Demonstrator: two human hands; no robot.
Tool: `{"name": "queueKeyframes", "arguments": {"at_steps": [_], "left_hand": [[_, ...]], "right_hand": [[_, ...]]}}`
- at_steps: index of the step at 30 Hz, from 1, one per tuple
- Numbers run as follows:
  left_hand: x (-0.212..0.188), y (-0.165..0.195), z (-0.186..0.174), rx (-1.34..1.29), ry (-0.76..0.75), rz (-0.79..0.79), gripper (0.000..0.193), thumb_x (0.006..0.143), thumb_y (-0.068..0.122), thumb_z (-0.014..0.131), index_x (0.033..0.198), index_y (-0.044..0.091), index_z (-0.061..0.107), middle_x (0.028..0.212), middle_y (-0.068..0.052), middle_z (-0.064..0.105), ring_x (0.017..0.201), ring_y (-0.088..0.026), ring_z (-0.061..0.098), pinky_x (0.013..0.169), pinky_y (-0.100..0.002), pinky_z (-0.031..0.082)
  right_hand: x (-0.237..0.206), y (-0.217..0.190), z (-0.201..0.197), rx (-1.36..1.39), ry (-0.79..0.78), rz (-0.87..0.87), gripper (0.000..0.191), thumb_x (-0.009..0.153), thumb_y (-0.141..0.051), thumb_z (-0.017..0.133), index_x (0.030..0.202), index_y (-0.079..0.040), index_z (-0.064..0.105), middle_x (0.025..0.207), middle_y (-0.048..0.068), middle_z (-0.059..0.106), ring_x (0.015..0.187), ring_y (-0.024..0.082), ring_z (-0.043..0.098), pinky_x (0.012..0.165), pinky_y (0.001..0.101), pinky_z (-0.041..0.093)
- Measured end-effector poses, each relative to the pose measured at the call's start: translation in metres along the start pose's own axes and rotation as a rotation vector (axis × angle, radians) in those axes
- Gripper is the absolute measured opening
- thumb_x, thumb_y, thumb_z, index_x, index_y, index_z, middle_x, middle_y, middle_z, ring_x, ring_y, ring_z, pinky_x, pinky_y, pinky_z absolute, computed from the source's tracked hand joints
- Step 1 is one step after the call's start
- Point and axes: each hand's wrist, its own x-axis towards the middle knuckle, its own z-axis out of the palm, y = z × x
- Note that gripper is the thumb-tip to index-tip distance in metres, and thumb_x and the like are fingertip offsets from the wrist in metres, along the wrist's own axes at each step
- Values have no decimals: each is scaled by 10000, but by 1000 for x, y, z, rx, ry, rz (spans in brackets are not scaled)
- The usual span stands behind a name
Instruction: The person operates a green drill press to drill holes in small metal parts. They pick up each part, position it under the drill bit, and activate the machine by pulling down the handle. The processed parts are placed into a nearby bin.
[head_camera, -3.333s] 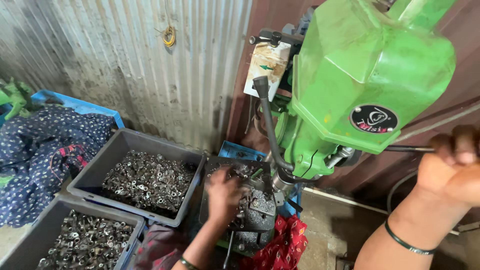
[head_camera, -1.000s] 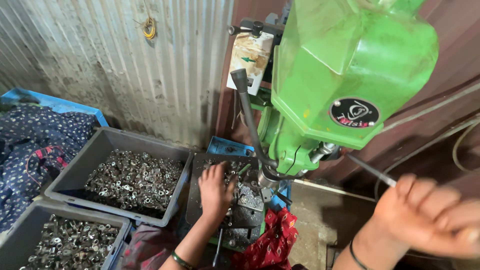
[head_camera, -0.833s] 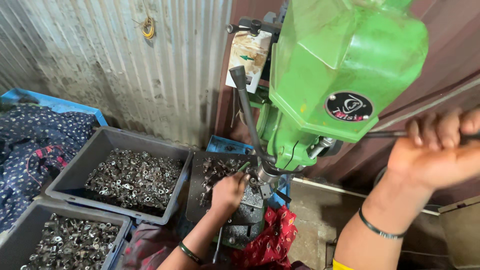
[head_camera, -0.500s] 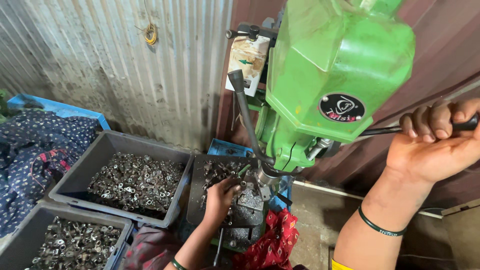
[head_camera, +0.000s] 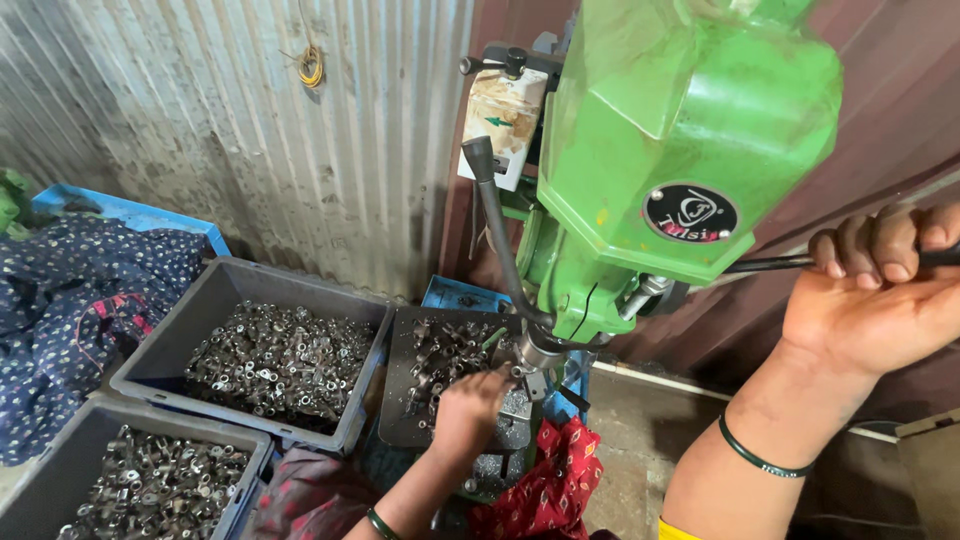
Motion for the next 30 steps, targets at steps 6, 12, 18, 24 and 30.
{"name": "queueKeyframes", "arguments": {"at_steps": [6, 12, 18, 24, 30], "left_hand": [[8, -6, -7, -80, 84, 59, 264, 897, 156, 711, 1144, 66, 740, 969, -118, 755, 852, -315, 705, 773, -416, 554], [15, -9, -8, -101, 45, -12, 249, 852, 184, 733, 1083, 99, 767, 925, -104, 747, 831, -324, 704, 742, -427, 555], [13, -6, -9, -110, 55, -59, 238, 864, 178, 725, 1082, 93, 773, 932, -110, 743, 853, -323, 702, 761, -421, 555], [13, -5, -11, -120, 35, -75, 246, 883, 218, 713, 1088, 97, 774, 937, -110, 749, 852, -326, 708, 769, -420, 562], [8, -7, -1, -177, 22, -200, 243, 876, 225, 730, 1077, 97, 778, 954, -132, 756, 830, -352, 704, 734, -435, 559]], "right_hand": [[-67, -23, -1, -173, 35, -42, 445, 1132, -443, 440, 799, -156, 375, 674, -23, 323, 627, 128, 259, 629, 303, 284], [-143, -7, -11, -238, -192, -262, 268, 991, -342, 455, 777, -199, 379, 664, -9, 406, 665, 166, 347, 731, 384, 366], [-153, 3, -14, -243, -112, -336, 273, 991, -361, 417, 790, -188, 352, 671, -12, 391, 657, 148, 327, 665, 329, 360], [-153, 1, -18, -295, -77, -337, 269, 988, -377, 425, 786, -205, 382, 591, -35, 374, 625, 131, 296, 629, 323, 350], [-111, 3, -26, -249, -35, -350, 354, 1012, -525, 420, 870, -203, 395, 625, -46, 349, 556, 113, 315, 635, 328, 373]]}}
